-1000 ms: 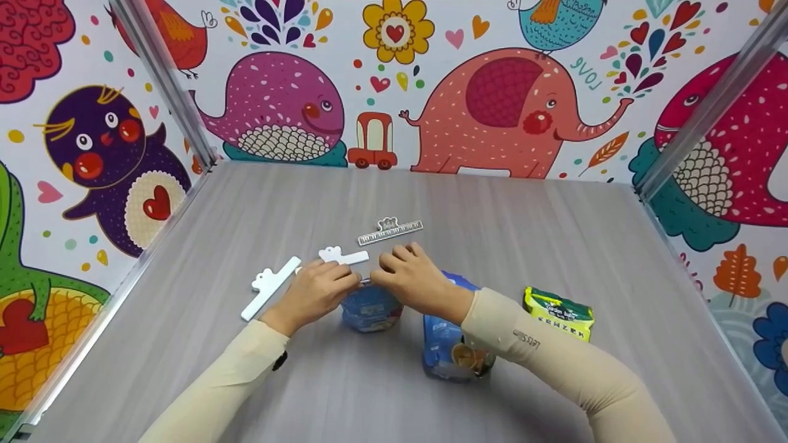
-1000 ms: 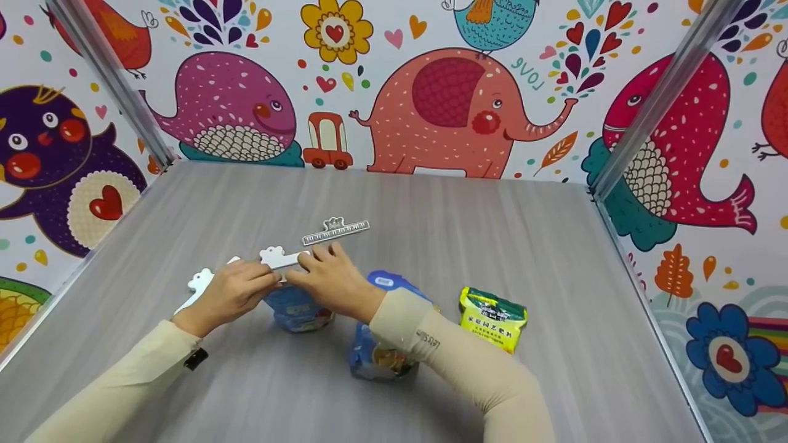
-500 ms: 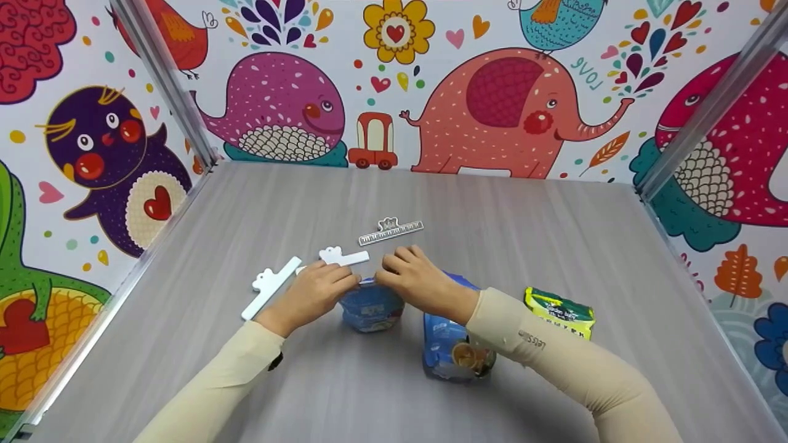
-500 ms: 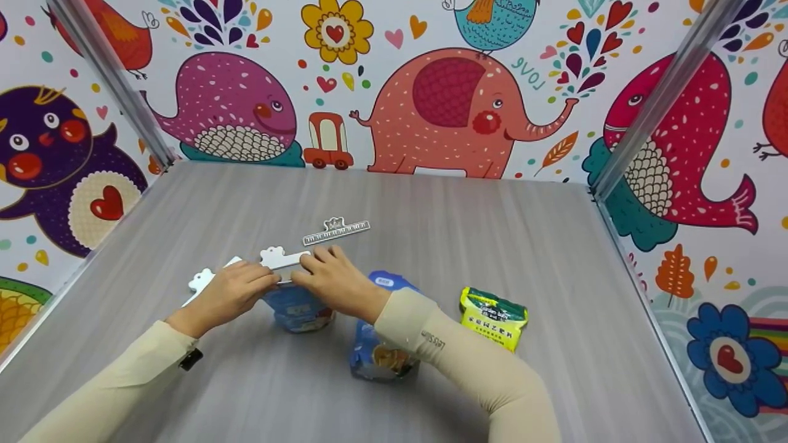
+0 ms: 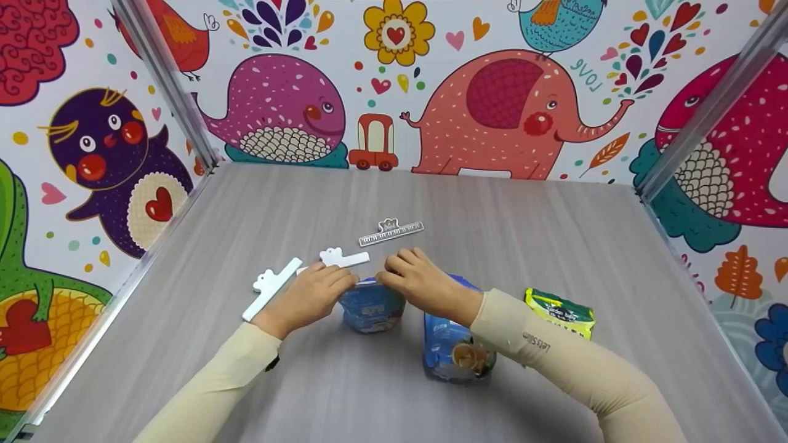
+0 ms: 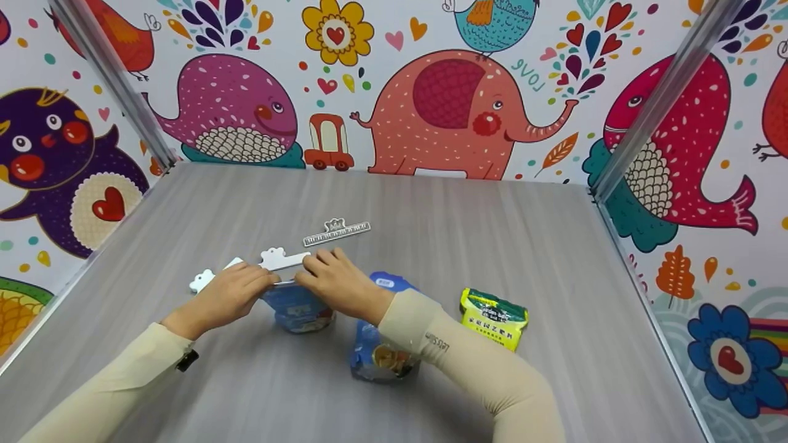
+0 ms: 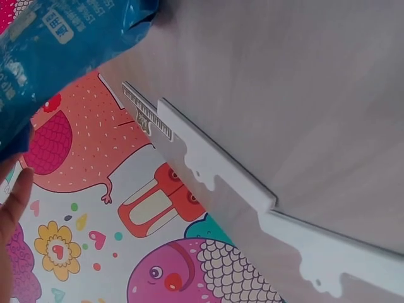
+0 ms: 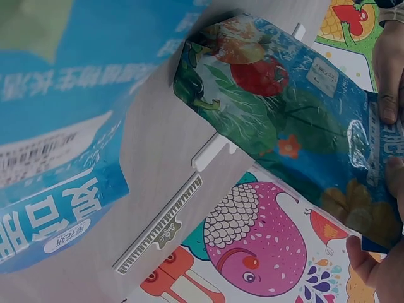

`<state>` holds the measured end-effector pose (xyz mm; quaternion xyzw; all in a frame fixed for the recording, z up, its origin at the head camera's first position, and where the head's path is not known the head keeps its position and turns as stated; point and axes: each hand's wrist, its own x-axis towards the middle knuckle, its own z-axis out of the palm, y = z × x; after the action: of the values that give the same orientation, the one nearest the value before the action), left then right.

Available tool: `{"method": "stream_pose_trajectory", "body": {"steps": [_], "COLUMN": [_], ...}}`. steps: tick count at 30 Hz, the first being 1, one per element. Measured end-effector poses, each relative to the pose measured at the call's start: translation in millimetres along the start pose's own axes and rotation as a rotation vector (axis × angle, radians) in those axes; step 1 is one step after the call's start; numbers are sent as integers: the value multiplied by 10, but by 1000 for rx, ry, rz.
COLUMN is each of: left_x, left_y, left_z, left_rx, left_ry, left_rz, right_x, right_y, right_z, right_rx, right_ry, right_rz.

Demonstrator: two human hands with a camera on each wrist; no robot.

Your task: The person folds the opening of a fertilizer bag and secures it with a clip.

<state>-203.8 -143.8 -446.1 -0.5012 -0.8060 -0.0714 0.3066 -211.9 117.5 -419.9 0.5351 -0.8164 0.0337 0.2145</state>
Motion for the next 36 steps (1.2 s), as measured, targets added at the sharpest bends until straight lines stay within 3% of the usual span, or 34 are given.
{"method": "stream_pose_trajectory", "body": {"steps": [7, 24, 36], "left_x": [-23, -36, -34], "left_y": [4, 39, 54], "left_z": [-11, 71, 115], "left_rx": [-4, -21, -35], "left_ry": [-12, 111, 238], "left_rz": [-18, -65, -67], "right_x": [-16, -58, -79], "right_y": [5, 33, 45], "right_z": [-27, 21, 50], "right_rx": [12, -22, -59], "right_ry": [12, 91, 167], "right_rz": [-3, -8, -21]}}
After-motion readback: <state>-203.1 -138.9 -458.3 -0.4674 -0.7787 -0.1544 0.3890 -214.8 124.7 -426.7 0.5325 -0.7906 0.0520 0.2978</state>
